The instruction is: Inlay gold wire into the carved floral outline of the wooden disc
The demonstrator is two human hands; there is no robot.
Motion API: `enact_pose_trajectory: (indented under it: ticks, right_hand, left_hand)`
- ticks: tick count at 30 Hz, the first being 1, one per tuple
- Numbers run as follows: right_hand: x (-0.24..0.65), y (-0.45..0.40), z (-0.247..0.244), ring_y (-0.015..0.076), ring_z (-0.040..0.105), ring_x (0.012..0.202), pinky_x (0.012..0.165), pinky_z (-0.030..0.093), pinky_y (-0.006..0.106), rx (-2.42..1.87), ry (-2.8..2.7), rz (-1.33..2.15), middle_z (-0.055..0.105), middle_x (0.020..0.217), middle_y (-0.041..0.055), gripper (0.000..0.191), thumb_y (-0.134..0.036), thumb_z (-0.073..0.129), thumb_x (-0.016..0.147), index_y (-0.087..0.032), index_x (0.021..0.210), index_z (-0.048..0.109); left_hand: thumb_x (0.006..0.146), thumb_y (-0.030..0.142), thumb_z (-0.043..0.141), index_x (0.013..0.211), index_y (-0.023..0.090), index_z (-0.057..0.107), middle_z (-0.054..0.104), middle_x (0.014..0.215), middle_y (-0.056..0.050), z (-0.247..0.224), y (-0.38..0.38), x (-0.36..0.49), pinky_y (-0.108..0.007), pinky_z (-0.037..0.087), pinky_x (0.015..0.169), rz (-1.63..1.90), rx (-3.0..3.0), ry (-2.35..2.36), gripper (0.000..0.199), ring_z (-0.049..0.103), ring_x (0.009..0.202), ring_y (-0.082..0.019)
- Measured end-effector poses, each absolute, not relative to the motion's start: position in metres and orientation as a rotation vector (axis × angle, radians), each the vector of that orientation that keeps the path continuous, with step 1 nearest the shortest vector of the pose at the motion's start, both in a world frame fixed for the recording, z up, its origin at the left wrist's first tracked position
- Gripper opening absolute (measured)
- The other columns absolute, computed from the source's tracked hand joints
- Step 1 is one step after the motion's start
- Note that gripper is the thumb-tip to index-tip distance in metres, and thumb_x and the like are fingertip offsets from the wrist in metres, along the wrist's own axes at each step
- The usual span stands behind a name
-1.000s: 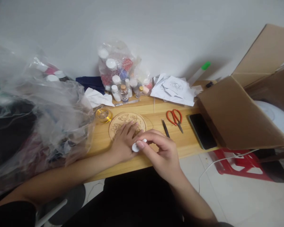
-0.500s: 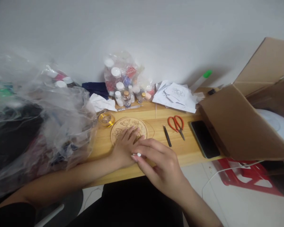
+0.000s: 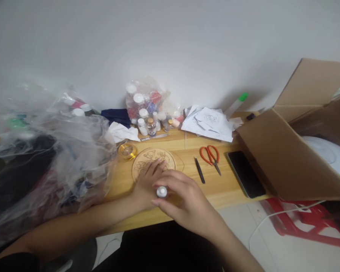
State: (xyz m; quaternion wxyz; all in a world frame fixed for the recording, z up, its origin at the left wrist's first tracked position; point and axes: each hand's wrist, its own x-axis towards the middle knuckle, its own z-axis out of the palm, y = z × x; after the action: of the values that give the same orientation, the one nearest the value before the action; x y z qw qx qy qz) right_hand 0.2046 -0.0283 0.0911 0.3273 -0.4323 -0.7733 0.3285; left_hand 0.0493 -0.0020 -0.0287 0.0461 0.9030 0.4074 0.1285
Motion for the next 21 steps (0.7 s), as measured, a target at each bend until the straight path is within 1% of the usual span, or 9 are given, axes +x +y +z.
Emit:
enact_pose_trajectory:
  ticks: [2, 4, 6, 8, 12, 14, 15, 17, 21]
  right_hand:
    - [0.209, -0.028, 0.082, 0.0150, 0.066, 0.093, 0.082, 0.054, 0.027, -1.161, -2.043, 0.982, 0.070, 0.098, 0.0058, 0.022, -0.023, 0.068, 0.081, -0.020, 0.103, 0.066]
    - [0.217, -0.025, 0.079, 0.0136, 0.067, 0.088, 0.079, 0.054, 0.024, -1.144, -2.056, 1.084, 0.071, 0.095, 0.0048, 0.019, -0.024, 0.066, 0.083, -0.020, 0.102, 0.066]
    - [0.229, -0.016, 0.083, 0.0137, 0.068, 0.086, 0.078, 0.054, 0.024, -1.104, -2.068, 1.091, 0.071, 0.095, 0.0047, 0.017, -0.025, 0.064, 0.085, -0.021, 0.100, 0.066]
    - [0.240, 0.003, 0.091, 0.0145, 0.068, 0.084, 0.075, 0.053, 0.024, -1.145, -2.057, 0.956, 0.072, 0.093, 0.0050, 0.014, -0.027, 0.061, 0.086, -0.020, 0.097, 0.067]
    - [0.243, 0.069, 0.094, 0.0176, 0.064, 0.082, 0.077, 0.051, 0.031, -1.274, -2.342, 0.733, 0.070, 0.090, 0.0072, 0.023, -0.028, 0.055, 0.089, -0.018, 0.106, 0.066]
    - [0.232, 0.103, 0.083, 0.0197, 0.063, 0.088, 0.082, 0.049, 0.035, -1.247, -2.582, 0.616, 0.070, 0.097, 0.0083, 0.025, -0.021, 0.057, 0.086, -0.018, 0.109, 0.066]
    - [0.225, 0.116, 0.075, 0.0204, 0.063, 0.088, 0.083, 0.049, 0.036, -1.248, -2.709, 0.581, 0.070, 0.095, 0.0079, 0.025, -0.018, 0.056, 0.084, -0.018, 0.107, 0.068]
    - [0.211, 0.134, 0.060, 0.0220, 0.062, 0.095, 0.087, 0.047, 0.036, -1.296, -2.854, 0.505, 0.070, 0.100, 0.0097, 0.029, -0.016, 0.056, 0.084, -0.017, 0.111, 0.067]
    - [0.197, 0.137, 0.041, 0.0263, 0.058, 0.105, 0.091, 0.044, 0.038, -1.424, -2.837, 0.384, 0.063, 0.115, 0.0157, 0.040, -0.014, 0.053, 0.085, -0.013, 0.125, 0.058]
  left_hand:
    - [0.085, 0.066, 0.047, 0.134, 0.024, 0.050, 0.043, 0.145, -0.011, -0.024, -0.001, 0.049, -0.053, 0.027, 0.110, 0.345, 2.740, 1.241, 0.065, 0.031, 0.138, -0.035]
    - [0.084, 0.069, 0.046, 0.134, 0.023, 0.051, 0.045, 0.144, -0.012, -0.018, 0.000, 0.049, -0.053, 0.026, 0.110, 0.340, 2.726, 1.208, 0.068, 0.031, 0.138, -0.035]
    - [0.083, 0.072, 0.043, 0.135, 0.022, 0.050, 0.045, 0.144, -0.015, -0.012, 0.000, 0.048, -0.054, 0.024, 0.110, 0.357, 2.719, 1.180, 0.073, 0.032, 0.137, -0.037]
    - [0.085, 0.070, 0.043, 0.136, 0.020, 0.050, 0.044, 0.144, -0.017, -0.009, -0.001, 0.048, -0.055, 0.024, 0.110, 0.368, 2.730, 1.174, 0.072, 0.034, 0.135, -0.037]
    - [0.087, 0.063, 0.048, 0.131, 0.019, 0.054, 0.043, 0.145, -0.018, -0.009, -0.002, 0.047, -0.054, 0.026, 0.109, 0.401, 2.769, 1.194, 0.063, 0.036, 0.134, -0.038]
    - [0.087, 0.063, 0.048, 0.130, 0.019, 0.055, 0.044, 0.144, -0.018, -0.011, -0.002, 0.047, -0.054, 0.028, 0.108, 0.423, 2.781, 1.198, 0.062, 0.037, 0.134, -0.039]
    - [0.087, 0.063, 0.049, 0.130, 0.019, 0.056, 0.045, 0.143, -0.018, -0.012, -0.002, 0.047, -0.054, 0.028, 0.108, 0.433, 2.784, 1.201, 0.062, 0.038, 0.133, -0.039]
    - [0.086, 0.063, 0.049, 0.129, 0.019, 0.056, 0.047, 0.142, -0.017, -0.012, -0.001, 0.047, -0.054, 0.030, 0.107, 0.453, 2.785, 1.207, 0.062, 0.040, 0.132, -0.039]
    - [0.085, 0.059, 0.052, 0.129, 0.018, 0.056, 0.048, 0.141, -0.018, -0.010, -0.001, 0.048, -0.054, 0.031, 0.107, 0.463, 2.785, 1.201, 0.059, 0.041, 0.131, -0.039]
